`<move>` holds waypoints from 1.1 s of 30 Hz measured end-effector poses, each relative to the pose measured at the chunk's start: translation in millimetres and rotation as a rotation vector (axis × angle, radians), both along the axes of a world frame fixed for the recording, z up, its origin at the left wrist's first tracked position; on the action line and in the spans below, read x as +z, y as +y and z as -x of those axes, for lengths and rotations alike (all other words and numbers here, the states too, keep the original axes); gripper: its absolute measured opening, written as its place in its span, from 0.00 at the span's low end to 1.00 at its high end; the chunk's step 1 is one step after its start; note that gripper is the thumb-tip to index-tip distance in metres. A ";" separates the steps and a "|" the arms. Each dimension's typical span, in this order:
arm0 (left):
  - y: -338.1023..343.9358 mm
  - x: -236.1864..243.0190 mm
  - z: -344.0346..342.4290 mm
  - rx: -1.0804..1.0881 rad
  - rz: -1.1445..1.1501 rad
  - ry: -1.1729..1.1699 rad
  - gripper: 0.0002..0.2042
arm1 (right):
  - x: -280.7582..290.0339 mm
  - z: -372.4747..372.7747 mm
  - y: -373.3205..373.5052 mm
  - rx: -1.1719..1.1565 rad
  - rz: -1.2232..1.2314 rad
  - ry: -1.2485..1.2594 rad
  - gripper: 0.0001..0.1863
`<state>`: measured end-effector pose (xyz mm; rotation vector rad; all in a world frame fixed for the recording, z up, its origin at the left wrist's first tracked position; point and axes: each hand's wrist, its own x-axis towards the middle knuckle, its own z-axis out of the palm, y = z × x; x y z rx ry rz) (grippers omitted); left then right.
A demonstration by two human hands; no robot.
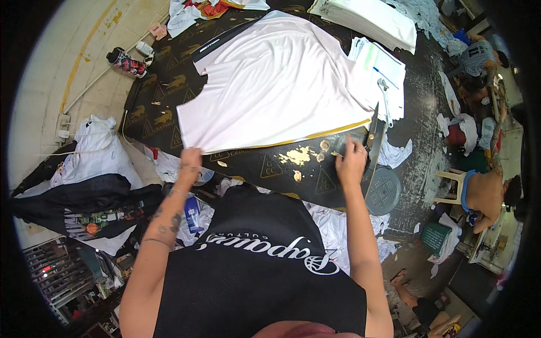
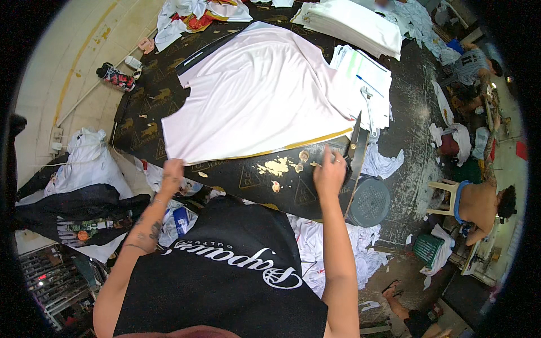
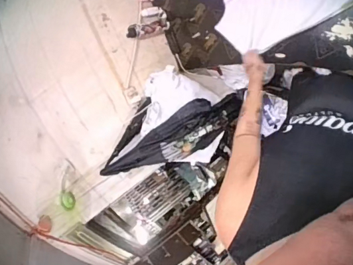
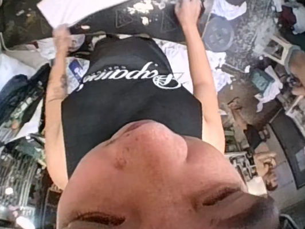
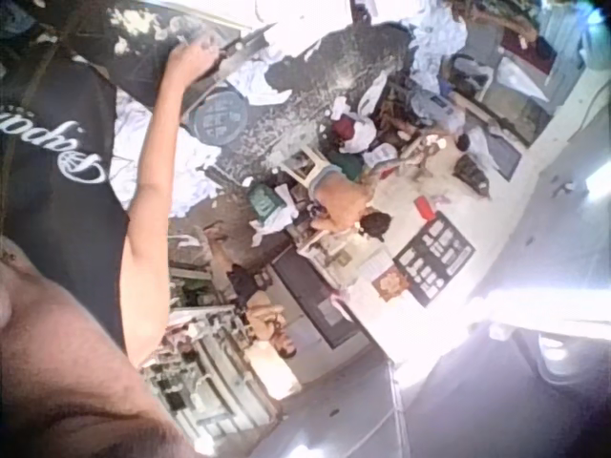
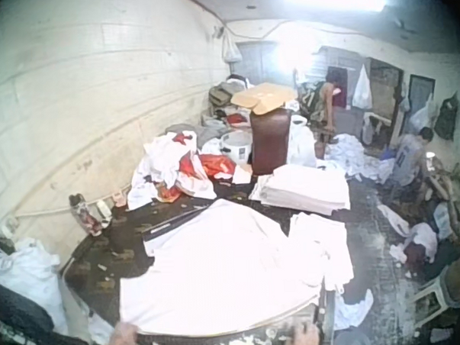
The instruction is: The person lays a red and white jersey on a table, uses shears to cut a white fabric piece along the jersey's outline, then folds and sets aside the cut piece. The process is repeated with another jersey.
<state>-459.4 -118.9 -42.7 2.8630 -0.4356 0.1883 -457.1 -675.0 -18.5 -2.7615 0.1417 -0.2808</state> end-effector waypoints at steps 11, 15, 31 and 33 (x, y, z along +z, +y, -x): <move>200.2 72.6 40.7 0.318 0.153 1.210 0.11 | 48.8 -69.8 -19.7 0.539 0.068 0.916 0.14; 231.5 77.6 -24.0 0.097 0.154 1.149 0.15 | 101.8 -131.4 -31.2 0.571 -0.065 0.780 0.15; -65.1 -21.8 -156.0 -0.071 -0.115 0.460 0.20 | 0.8 34.8 218.6 0.597 -0.673 0.792 0.35; -66.1 -4.3 -189.4 -0.003 0.241 0.676 0.20 | 20.5 25.6 215.7 0.309 -0.815 0.678 0.26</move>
